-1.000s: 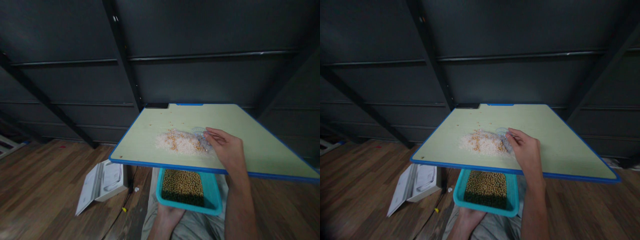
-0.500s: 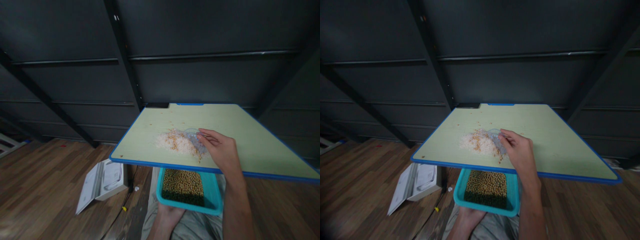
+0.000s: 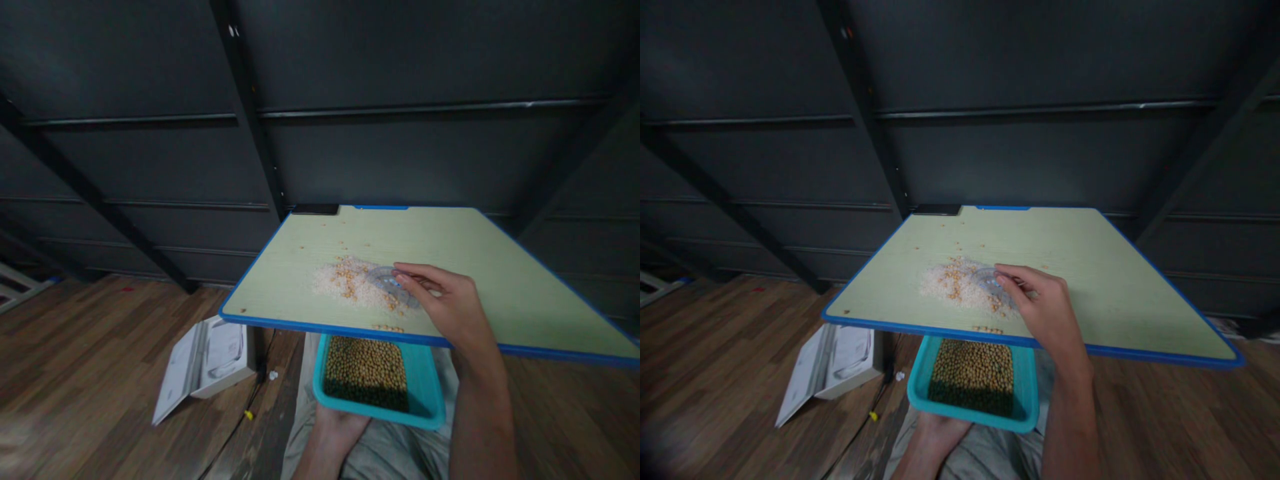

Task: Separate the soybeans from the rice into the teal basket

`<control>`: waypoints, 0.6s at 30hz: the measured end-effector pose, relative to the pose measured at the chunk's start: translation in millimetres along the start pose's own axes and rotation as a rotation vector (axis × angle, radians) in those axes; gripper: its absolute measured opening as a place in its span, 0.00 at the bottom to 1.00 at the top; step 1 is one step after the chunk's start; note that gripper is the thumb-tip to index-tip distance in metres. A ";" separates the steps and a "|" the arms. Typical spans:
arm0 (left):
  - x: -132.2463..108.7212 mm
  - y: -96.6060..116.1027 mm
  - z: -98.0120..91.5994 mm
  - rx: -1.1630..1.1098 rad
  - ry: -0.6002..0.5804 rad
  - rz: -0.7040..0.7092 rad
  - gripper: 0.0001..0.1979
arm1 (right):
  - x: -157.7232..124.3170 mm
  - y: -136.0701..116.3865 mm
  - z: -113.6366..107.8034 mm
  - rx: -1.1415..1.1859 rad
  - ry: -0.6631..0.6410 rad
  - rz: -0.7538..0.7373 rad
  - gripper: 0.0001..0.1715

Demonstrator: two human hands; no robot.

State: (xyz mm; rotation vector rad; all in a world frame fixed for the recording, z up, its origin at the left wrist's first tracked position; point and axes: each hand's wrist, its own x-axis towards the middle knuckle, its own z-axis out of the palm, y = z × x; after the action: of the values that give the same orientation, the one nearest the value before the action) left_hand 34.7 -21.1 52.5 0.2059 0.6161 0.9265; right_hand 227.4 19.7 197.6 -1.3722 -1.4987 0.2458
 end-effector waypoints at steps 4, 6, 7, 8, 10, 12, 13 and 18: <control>-0.3 0.6 2.3 -0.002 0.007 -0.016 0.16 | 0.6 -3.8 1.5 -0.012 -0.071 -0.033 0.11; 0.3 -0.4 0.6 -0.049 -0.033 -0.017 0.15 | 0.8 -6.2 2.7 -0.004 -0.114 -0.044 0.11; 0.8 -1.0 -0.6 -0.082 -0.065 -0.018 0.14 | 0.7 -7.5 3.1 0.001 -0.133 -0.050 0.11; 1.3 -1.5 -1.8 -0.117 -0.097 -0.021 0.13 | 0.5 -8.7 3.5 0.005 -0.146 -0.057 0.11; 2.2 -2.4 -3.8 -0.170 -0.137 -0.035 0.13 | -0.3 -11.4 3.8 0.011 -0.165 -0.067 0.11; 2.7 -2.8 -4.6 -0.197 -0.143 -0.047 0.13 | -1.4 -14.0 3.8 0.010 -0.182 -0.076 0.11; 2.7 -2.8 -4.6 -0.202 -0.140 -0.048 0.13 | -1.8 -15.2 3.7 0.010 -0.192 -0.080 0.11; 1.4 -1.5 -1.1 -0.181 -0.139 -0.028 0.13 | -2.9 -18.7 3.5 -0.003 -0.243 -0.112 0.11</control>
State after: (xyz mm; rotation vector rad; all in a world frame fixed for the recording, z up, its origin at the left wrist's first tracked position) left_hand 35.7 -21.0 50.4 0.0984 0.4039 0.9270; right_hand 212.8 12.9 208.0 -1.2911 -1.7715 0.3493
